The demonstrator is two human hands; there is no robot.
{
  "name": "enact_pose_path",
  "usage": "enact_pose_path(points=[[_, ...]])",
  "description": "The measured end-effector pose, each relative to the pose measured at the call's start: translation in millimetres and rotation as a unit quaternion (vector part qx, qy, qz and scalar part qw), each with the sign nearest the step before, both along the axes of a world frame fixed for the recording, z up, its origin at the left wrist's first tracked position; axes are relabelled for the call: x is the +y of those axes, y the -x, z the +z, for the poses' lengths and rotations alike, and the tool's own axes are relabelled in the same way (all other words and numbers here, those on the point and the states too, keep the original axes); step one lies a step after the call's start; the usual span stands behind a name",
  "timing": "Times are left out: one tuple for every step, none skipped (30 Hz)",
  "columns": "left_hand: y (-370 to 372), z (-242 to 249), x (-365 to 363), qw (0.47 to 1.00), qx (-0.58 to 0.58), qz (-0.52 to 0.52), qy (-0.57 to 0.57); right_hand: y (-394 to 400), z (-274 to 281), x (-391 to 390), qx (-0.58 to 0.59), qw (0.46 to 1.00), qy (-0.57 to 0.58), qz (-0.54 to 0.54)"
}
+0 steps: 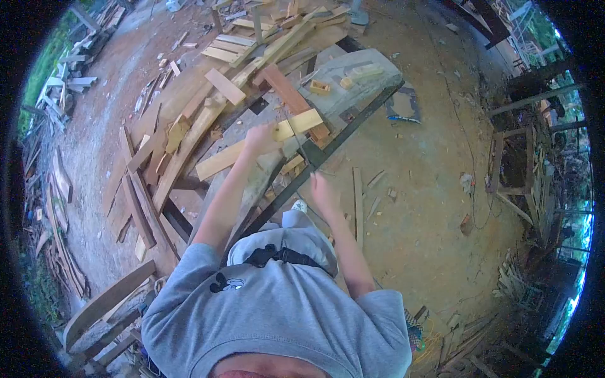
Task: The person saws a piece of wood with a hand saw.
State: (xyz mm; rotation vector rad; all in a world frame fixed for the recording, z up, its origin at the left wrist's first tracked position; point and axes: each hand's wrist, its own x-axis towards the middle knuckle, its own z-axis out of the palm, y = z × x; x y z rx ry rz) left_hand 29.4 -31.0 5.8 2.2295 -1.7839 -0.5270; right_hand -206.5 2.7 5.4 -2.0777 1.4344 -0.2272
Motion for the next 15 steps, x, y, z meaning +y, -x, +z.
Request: enact_pose_path(points=[[1,1,0,1.000,-0.002,-0.001,0.000,-13,-6,-14,-0.023,0.999,0.018,0.014],[1,2,0,1.000,-0.004,-0.002,-0.001,-22,-10,-25,-0.046,0.998,0.034,0.027],[-1,0,-2,1.000,-0.006,-0.002,0.001,-26,-17,-33,-0.048,0.998,0.036,0.028],[-3,-3,-3,1.000,-0.011,0.000,-0.004,-31,-24,-39,-0.061,0.997,0.043,0.031],[-3,-6,-5,1.000,-0.015,0.003,-0.008,-32,-30,-42,-0.073,0.996,0.050,0.033],[-3,-5,-8,1.000,-0.013,0.003,-0.009,-31,-24,-41,-0.071,0.996,0.049,0.034],[-3,-5,-9,1.000,-0.001,0.000,-0.016,-29,-19,-36,-0.073,0.996,0.036,0.028],[-2,-5,-5,1.000,0.009,-0.002,-0.024,-28,-14,-28,-0.078,0.996,0.023,0.022],[-3,-5,-3,1.000,0.005,0.001,-0.024,-25,-14,-20,-0.082,0.996,0.022,0.024],[-3,-5,-3,1.000,-0.004,-0.007,-0.020,-18,-13,-9,-0.075,0.997,0.023,0.004],[-4,-5,-4,1.000,-0.012,-0.013,-0.015,-8,-13,1,-0.066,0.997,0.022,-0.014],[-4,-5,-5,1.000,-0.014,-0.008,-0.013,5,-9,8,-0.047,0.999,0.006,-0.011],[-4,-5,-5,1.000,-0.011,-0.007,-0.021,15,-1,13,-0.026,1.000,-0.011,-0.009],[-4,-6,-5,1.000,-0.008,-0.008,-0.029,22,6,16,-0.027,1.000,-0.010,-0.006],[-3,-6,-5,1.000,-0.009,-0.006,-0.027,27,15,17,-0.001,1.000,-0.021,0.001]])
